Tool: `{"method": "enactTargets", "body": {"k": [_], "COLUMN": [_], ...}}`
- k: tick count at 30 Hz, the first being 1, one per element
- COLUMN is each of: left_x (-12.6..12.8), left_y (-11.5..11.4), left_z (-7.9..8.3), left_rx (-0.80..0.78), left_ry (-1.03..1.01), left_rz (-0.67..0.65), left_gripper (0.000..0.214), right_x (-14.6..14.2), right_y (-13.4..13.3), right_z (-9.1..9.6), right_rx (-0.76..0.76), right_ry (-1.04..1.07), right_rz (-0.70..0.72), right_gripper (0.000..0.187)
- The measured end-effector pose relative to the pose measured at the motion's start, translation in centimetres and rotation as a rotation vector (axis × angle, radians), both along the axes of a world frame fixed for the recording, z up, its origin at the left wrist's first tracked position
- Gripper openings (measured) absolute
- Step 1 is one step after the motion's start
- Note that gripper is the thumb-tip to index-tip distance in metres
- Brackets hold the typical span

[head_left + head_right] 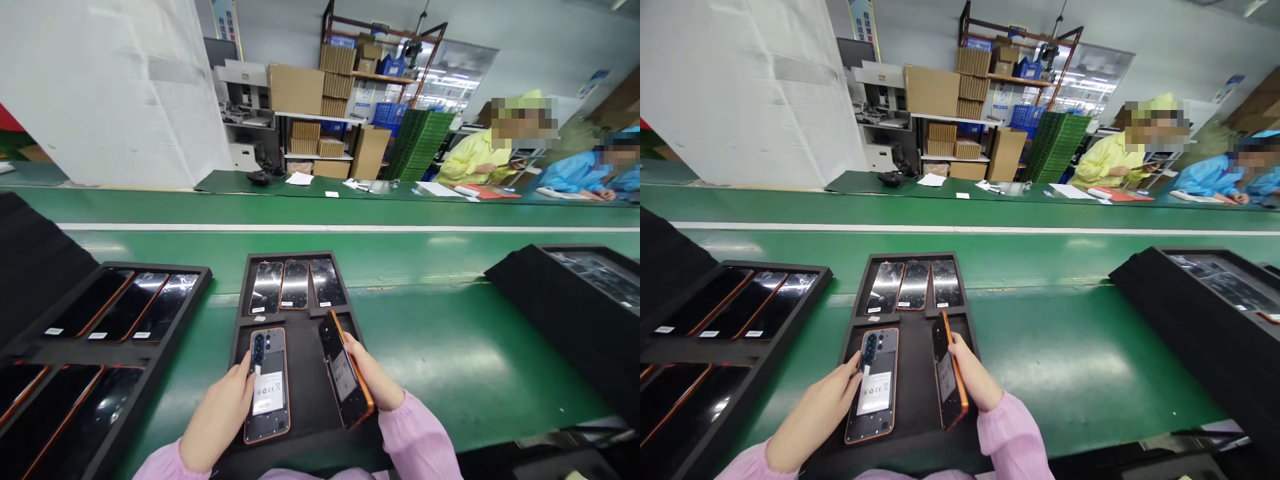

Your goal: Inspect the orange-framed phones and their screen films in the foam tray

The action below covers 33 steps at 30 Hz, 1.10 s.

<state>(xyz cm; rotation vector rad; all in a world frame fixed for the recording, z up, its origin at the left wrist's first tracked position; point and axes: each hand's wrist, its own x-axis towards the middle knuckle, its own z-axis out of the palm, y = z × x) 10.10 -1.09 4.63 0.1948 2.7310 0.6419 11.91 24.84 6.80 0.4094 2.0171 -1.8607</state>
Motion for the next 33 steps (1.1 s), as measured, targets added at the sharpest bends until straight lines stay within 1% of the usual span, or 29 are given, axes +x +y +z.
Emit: {"method": "enactTargets", "body": {"k": [1,2,3,4,5,6,7,9,10,11,12,13,16,17,18,19,21,22,23,24,26,28,29,31,33], "left_x": [-0.2,-0.7,-1.4,-2.4,-3.7,-5.2,-6.7,-10.0,-11.6,-13.0,-14.2,-15.3,-17.3,-17.6,-17.8,-17.9,-17.9,-17.9,-17.9,-17.9,-18.0,-18.0,-18.0,-17.9,-17.8], "left_y": [-0.1,-0.2,-0.2,0.0,0.3,0.7,1.4,2.9,3.7,4.5,5.2,5.8,6.9,7.0,7.1,7.1,7.1,7.1,7.1,7.2,7.2,7.0,6.8,6.4,6.0], "left_z": [0.7,1.5,2.1,2.6,2.9,2.9,2.7,1.9,1.3,0.8,0.3,-0.1,-0.9,-0.9,-1.0,-1.0,-1.0,-1.0,-1.0,-1.0,-1.0,-0.8,-0.8,-0.6,-0.5], "left_rx": [-0.065,-0.118,-0.159,-0.190,-0.207,-0.219,-0.237,-0.255,-0.266,-0.275,-0.283,-0.289,-0.299,-0.298,-0.296,-0.293,-0.291,-0.292,-0.294,-0.296,-0.298,-0.297,-0.294,-0.289,-0.284], "left_ry": [0.036,0.086,0.139,0.189,0.231,0.268,0.288,0.295,0.292,0.283,0.270,0.256,0.217,0.208,0.201,0.195,0.187,0.183,0.180,0.178,0.177,0.182,0.187,0.198,0.209], "left_rz": [0.000,0.002,0.004,-0.005,-0.017,-0.033,-0.044,-0.030,-0.012,0.001,0.018,0.036,0.083,0.091,0.093,0.094,0.098,0.103,0.110,0.116,0.123,0.122,0.119,0.113,0.104], "left_gripper": [0.048,0.047,0.047,0.047,0.047,0.047,0.047,0.049,0.051,0.052,0.056,0.060,0.074,0.076,0.078,0.078,0.075,0.072,0.071,0.070,0.069,0.070,0.070,0.070,0.069], "right_x": [0.2,0.4,0.6,0.7,0.8,0.8,0.8,0.7,0.7,0.7,0.7,0.8,1.2,1.4,1.5,1.5,1.1,0.5,-0.5,-1.7,-5.2,-9.3,-11.2,-14.4,-16.1], "right_y": [0.2,0.1,-0.1,-0.5,-0.9,-1.3,-1.5,-1.8,-1.9,-1.9,-1.9,-2.0,-2.4,-2.5,-2.5,-2.3,-1.7,-1.3,-0.9,-0.5,-0.2,-0.5,-0.8,-1.5,-2.1], "right_z": [-0.2,-0.5,-0.9,-1.4,-1.8,-2.2,-2.5,-2.8,-2.8,-2.8,-2.7,-2.7,-2.9,-3.0,-3.0,-3.0,-2.4,-1.9,-1.4,-0.8,0.2,0.4,0.3,-0.5,-1.6], "right_rx": [-0.230,-0.391,-0.471,-0.478,-0.426,-0.332,-0.205,0.075,0.186,0.257,0.279,0.252,0.069,0.062,0.121,0.261,0.673,0.868,1.018,1.110,1.194,1.262,1.289,1.349,1.396], "right_ry": [-0.040,-0.056,-0.055,-0.043,-0.023,0.010,0.047,0.140,0.182,0.206,0.205,0.188,0.136,0.117,0.098,0.081,0.060,0.061,0.073,0.093,0.160,0.236,0.255,0.259,0.253], "right_rz": [-0.023,-0.050,-0.073,-0.088,-0.101,-0.108,-0.097,-0.050,-0.023,0.004,0.030,0.049,0.065,0.070,0.090,0.137,0.251,0.287,0.295,0.273,0.187,0.143,0.138,0.110,0.075], "right_gripper": [0.051,0.051,0.049,0.048,0.047,0.047,0.047,0.044,0.040,0.036,0.033,0.030,0.030,0.030,0.028,0.026,0.014,0.009,0.012,0.016,0.022,0.027,0.027,0.035,0.040]}}
